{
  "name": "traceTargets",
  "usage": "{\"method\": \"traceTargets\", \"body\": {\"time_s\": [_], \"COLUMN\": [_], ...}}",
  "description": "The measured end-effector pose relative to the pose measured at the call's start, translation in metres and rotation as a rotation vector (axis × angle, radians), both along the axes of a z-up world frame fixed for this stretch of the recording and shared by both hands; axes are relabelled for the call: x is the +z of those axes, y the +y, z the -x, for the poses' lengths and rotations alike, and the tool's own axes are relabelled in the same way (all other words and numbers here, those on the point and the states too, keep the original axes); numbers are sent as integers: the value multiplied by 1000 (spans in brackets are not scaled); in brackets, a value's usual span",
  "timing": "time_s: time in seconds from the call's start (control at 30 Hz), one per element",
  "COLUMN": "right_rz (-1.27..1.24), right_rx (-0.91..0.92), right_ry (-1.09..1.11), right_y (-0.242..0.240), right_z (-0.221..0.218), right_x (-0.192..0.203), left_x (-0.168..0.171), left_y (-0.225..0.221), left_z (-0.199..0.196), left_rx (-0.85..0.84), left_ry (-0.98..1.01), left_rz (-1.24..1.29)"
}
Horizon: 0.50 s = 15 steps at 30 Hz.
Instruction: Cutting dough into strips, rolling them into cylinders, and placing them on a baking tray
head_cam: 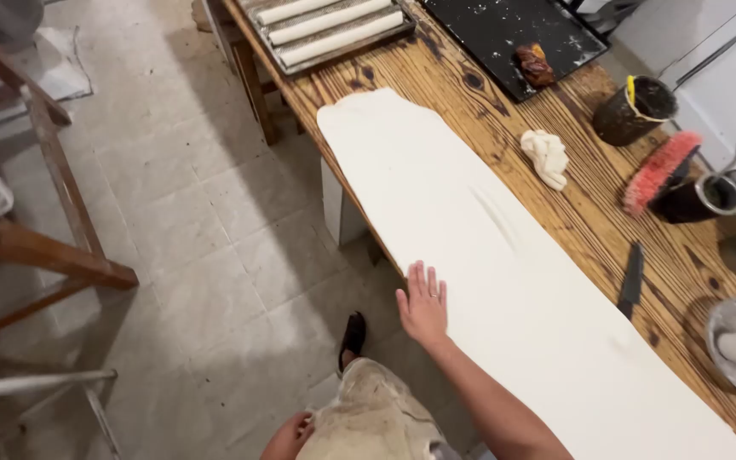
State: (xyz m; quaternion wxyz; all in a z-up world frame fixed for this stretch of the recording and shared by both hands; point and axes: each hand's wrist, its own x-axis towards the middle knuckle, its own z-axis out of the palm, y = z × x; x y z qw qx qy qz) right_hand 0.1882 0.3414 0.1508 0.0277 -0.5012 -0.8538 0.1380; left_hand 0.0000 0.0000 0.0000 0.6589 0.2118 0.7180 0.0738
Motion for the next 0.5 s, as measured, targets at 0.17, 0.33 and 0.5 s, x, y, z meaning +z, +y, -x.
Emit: {"method": "traceTargets", "body": {"time_s": [0.17, 0.33, 0.5], "right_rz": [17, 158, 34], "right_rx": [97, 157, 161], "right_ry": [54, 82, 110], "right_y": [64, 127, 174], "right_z": [88, 165, 234], "right_x": [23, 29, 20], "left_x": [-40, -9, 59], "left_y": [20, 114, 271], "left_z": [100, 184, 256], "left_rx": [138, 109, 330], "left_ry": [122, 472, 249], "left_rz": [-4, 61, -502]}}
